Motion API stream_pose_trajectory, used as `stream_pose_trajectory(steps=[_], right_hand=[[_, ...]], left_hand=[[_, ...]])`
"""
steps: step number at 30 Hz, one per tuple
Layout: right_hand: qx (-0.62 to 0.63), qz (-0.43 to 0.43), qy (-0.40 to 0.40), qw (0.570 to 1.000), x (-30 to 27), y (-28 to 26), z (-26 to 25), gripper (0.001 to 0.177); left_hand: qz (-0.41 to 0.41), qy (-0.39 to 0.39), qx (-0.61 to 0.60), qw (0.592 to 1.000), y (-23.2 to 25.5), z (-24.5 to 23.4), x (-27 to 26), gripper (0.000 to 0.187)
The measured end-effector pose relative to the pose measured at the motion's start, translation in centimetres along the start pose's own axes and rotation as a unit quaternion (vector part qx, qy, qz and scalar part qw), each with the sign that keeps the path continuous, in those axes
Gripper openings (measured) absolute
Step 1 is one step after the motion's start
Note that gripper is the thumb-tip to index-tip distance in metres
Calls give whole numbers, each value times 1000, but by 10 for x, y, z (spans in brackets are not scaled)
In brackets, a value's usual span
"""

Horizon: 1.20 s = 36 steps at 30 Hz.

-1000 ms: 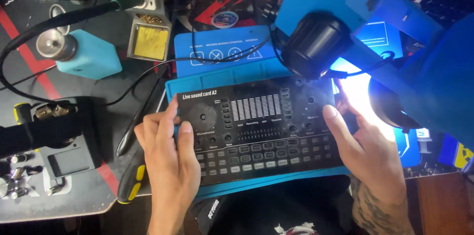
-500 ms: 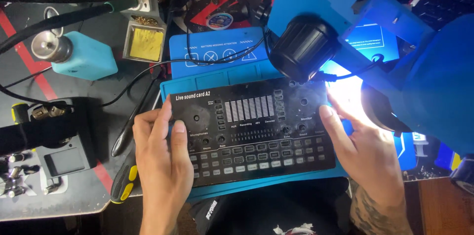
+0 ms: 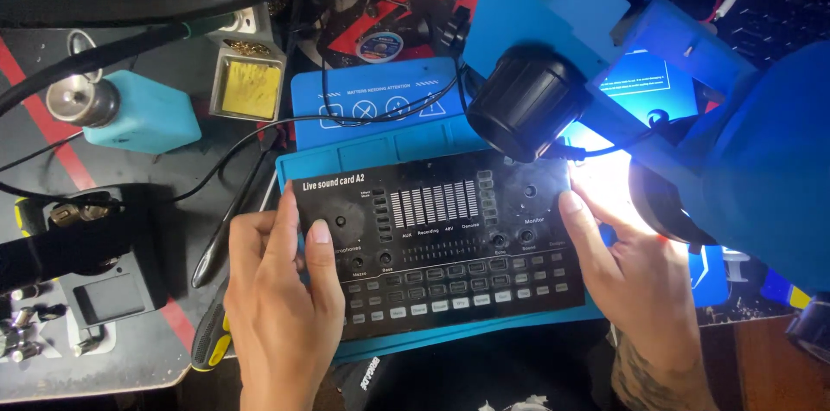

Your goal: Assembling a Live Sound Card A2 device by installing a circuit board and rubber keypad into the housing.

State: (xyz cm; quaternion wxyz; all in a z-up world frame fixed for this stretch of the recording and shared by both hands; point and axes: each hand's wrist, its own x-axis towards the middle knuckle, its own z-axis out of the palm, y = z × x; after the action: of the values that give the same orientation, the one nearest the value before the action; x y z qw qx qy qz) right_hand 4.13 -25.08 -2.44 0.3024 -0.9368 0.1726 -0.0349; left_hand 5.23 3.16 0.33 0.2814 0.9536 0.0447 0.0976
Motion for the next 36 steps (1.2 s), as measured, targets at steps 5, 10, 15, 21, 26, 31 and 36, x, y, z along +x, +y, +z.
stream_pose_trajectory(steps=[5, 10, 15, 21, 26, 31, 36], right_hand=[[-1, -9, 1, 1000, -2, -5, -1, 36], [22, -101, 8, 995, -6, -11, -5, 38], [54, -81, -21, 995, -3, -18, -8, 42], [81, -115, -22, 990, -4, -9, -5, 41], [94, -81, -33, 992, -6, -11, -6, 43], [106, -75, -37, 991, -3, -7, -5, 43], [76, -84, -29, 993, -4, 2, -3, 42]], left_hand=[[-3, -14, 58, 998, 6, -4, 2, 45], [7, -36, 15, 999, -6, -5, -1, 47], [-6, -40, -9, 999, -11, -2, -3, 48], [-4, -45, -42, 998, -3, -10, 1, 46], [-27, -65, -51, 996, -3, -10, 3, 46], [-44, -79, -50, 995, -4, -12, 6, 47], [-60, -105, -33, 992, -5, -11, 10, 48]])
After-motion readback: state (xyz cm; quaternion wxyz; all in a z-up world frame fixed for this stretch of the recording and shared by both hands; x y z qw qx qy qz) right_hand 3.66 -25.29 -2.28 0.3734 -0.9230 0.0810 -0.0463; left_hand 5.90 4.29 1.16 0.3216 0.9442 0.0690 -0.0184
